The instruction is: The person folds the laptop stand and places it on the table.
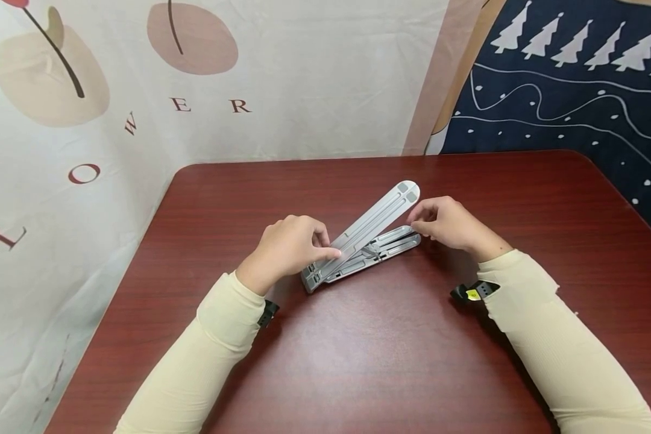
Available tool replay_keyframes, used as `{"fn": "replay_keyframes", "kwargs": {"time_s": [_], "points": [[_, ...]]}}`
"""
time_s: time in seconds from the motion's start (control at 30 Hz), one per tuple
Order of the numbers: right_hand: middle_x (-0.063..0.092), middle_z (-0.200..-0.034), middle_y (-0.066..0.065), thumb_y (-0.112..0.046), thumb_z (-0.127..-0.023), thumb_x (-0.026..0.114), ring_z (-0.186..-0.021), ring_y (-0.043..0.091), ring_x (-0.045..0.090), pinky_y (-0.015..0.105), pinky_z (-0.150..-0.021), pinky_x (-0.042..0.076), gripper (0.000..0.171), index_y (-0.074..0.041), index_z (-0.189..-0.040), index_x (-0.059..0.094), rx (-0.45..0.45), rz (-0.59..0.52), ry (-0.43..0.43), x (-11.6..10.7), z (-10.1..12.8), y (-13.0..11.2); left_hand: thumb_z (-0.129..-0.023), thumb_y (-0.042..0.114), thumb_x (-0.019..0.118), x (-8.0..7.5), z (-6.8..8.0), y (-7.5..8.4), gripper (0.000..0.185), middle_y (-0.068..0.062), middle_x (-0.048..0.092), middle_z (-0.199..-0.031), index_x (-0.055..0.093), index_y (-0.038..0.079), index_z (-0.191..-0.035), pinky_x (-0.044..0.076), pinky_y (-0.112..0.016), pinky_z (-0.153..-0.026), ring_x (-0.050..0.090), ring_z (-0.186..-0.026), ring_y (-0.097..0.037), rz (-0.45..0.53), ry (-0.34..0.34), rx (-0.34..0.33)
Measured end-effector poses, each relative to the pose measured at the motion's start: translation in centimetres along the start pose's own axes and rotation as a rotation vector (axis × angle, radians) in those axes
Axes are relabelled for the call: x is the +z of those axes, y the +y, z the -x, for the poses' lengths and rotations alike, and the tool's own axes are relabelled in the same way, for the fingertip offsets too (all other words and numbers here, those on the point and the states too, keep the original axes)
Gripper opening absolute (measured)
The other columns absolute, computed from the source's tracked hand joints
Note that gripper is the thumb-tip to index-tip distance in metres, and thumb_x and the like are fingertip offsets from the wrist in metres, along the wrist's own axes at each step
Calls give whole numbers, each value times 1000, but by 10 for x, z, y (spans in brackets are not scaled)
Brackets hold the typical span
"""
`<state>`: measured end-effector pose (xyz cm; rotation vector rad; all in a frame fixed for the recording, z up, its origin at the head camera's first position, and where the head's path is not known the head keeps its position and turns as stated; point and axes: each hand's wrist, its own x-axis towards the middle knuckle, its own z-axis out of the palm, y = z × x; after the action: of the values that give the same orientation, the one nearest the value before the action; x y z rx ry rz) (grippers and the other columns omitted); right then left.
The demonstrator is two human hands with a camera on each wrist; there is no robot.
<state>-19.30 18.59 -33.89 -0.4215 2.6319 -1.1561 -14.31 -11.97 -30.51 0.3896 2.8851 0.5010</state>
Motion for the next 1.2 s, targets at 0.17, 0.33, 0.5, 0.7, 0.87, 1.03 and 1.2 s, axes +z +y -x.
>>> {"fn": "replay_keyframes", "kwargs": {"time_s": [0.17,0.33,0.5,0.7,0.87,1.03,1.2], "points": [[61,-75,10,0,-91,66,-64,20,57,27,-56,51,14,2,-104,69,4,-6,-79,3,-2,5,-79,57,77,0,0,0,26,13,66,-71,69,33,-75,45,-37,-67,61,-70,-14,4,-2,-2],[60,-75,9,1,-90,66,-61,19,56,27,-54,49,19,1,-109,67,5,1,-123,4,-3,8,-79,57,78,0,1,0,26,12,65,-71,69,33,-76,45,-37,-66,61,-69,-14,3,-1,-5],[61,-76,9,2,-89,67,-59,19,56,28,-53,49,21,0,-110,67,6,5,-142,4,-4,9,-79,58,77,0,1,0,27,12,65,-71,69,33,-75,45,-37,-66,61,-69,-14,1,-1,-6],[59,-73,7,1,-90,66,-58,17,53,28,-52,45,21,-3,-110,68,-3,42,-164,5,-4,10,-79,59,77,1,2,-2,27,13,66,-72,69,33,-76,45,-37,-67,61,-71,-14,-2,-5,-11],[58,-72,6,-2,-90,67,-58,16,52,28,-51,43,22,-4,-112,68,-19,69,-181,7,-5,10,-79,58,77,1,2,-2,27,13,66,-73,69,33,-76,45,-36,-67,61,-71,-13,3,-12,-15],[58,-73,7,-2,-89,67,-58,17,53,29,-52,44,24,-4,-113,66,-20,81,-172,7,-4,12,-78,59,77,1,0,-1,28,14,66,-71,69,33,-75,45,-36,-67,61,-70,-13,2,-8,-1],[59,-73,6,-2,-90,67,-58,18,54,29,-52,45,24,-3,-114,65,-29,90,-181,7,-5,11,-78,60,77,0,-1,-2,28,14,65,-70,68,33,-76,45,-36,-67,61,-70,-12,-5,-8,10]]}}
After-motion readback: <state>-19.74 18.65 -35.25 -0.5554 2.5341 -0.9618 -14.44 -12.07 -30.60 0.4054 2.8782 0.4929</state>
